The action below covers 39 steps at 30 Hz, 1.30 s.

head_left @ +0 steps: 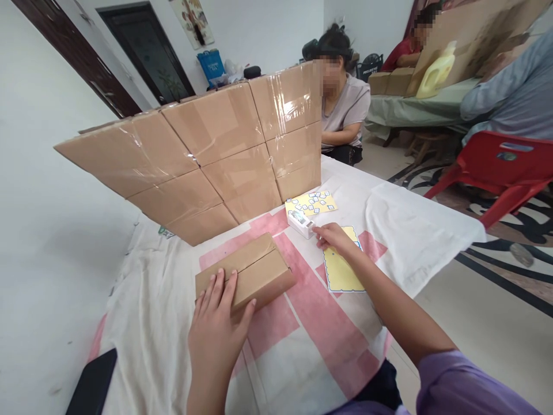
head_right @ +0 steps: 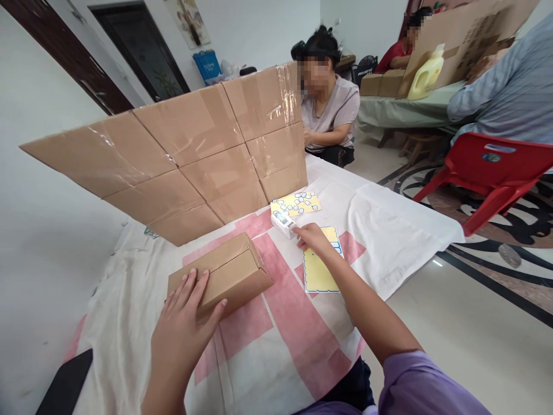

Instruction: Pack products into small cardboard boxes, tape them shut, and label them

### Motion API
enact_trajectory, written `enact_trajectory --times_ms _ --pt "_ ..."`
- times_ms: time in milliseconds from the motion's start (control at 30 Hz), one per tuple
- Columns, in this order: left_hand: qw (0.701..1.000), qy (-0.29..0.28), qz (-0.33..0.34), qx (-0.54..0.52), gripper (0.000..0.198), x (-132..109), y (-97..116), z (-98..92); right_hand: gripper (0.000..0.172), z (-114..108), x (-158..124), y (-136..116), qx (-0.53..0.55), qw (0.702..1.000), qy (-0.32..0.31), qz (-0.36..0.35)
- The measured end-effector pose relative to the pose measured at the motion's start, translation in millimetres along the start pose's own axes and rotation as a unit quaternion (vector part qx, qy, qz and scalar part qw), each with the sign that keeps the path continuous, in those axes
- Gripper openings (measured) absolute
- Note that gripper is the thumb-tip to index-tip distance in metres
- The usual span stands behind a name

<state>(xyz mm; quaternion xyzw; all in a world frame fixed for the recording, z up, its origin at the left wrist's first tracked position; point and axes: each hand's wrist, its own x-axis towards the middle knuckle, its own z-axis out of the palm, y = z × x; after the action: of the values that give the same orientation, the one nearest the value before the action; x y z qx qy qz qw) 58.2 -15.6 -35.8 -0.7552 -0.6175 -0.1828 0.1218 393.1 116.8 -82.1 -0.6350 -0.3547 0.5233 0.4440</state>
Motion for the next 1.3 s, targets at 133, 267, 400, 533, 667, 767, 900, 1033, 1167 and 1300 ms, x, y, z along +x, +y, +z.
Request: enact_trajectory --times_ms 133,267,400,533,667,767,900,1033,1167,1300 --pt "1.000 -0.002 0.002 -0.002 0.062 -0.4 0.0 0.3 0.037 -3.4 -2.4 -2.0 -0.019 1.000 0.001 -0.006" --pt "1.000 0.001 -0.001 -0.003 0.062 -1.4 0.3 -1.3 0.035 -2.9 -4.1 -5.5 0.001 1.000 -0.003 -0.020" --pt "1.000 0.004 0.002 0.003 0.061 -1.4 1.0 -2.6 0.026 0.0 -2.8 -6.6 0.044 0.998 -0.004 -0.046" --pt "1.000 0.003 0.001 0.005 0.061 -0.6 1.8 -3.4 0.024 2.0 0.5 -4.6 0.088 0.995 -0.002 -0.053" --pt "1.000 0.007 0.003 0.000 0.061 -0.4 2.2 -4.0 0.025 2.7 2.7 -3.2 0.110 0.993 0.002 -0.050" --pt "1.000 0.010 0.001 0.002 0.060 -0.3 2.9 -4.1 0.027 2.5 3.8 -2.4 0.116 0.992 0.003 -0.050" --pt "1.000 0.011 0.004 0.005 0.060 0.1 4.3 -4.7 0.037 2.6 5.4 -0.6 0.117 0.992 0.002 -0.048" --pt "1.000 0.011 0.004 0.004 0.060 0.2 4.4 -5.8 0.045 4.4 7.6 2.0 0.109 0.993 -0.003 -0.042" --pt "1.000 0.011 0.005 -0.002 0.060 -0.2 3.7 -6.3 0.036 5.3 8.7 4.5 0.079 0.996 0.000 -0.029" --pt "1.000 0.016 0.001 -0.011 0.060 -0.6 4.0 -5.9 0.022 1.9 3.5 4.1 0.022 1.000 -0.020 -0.006"
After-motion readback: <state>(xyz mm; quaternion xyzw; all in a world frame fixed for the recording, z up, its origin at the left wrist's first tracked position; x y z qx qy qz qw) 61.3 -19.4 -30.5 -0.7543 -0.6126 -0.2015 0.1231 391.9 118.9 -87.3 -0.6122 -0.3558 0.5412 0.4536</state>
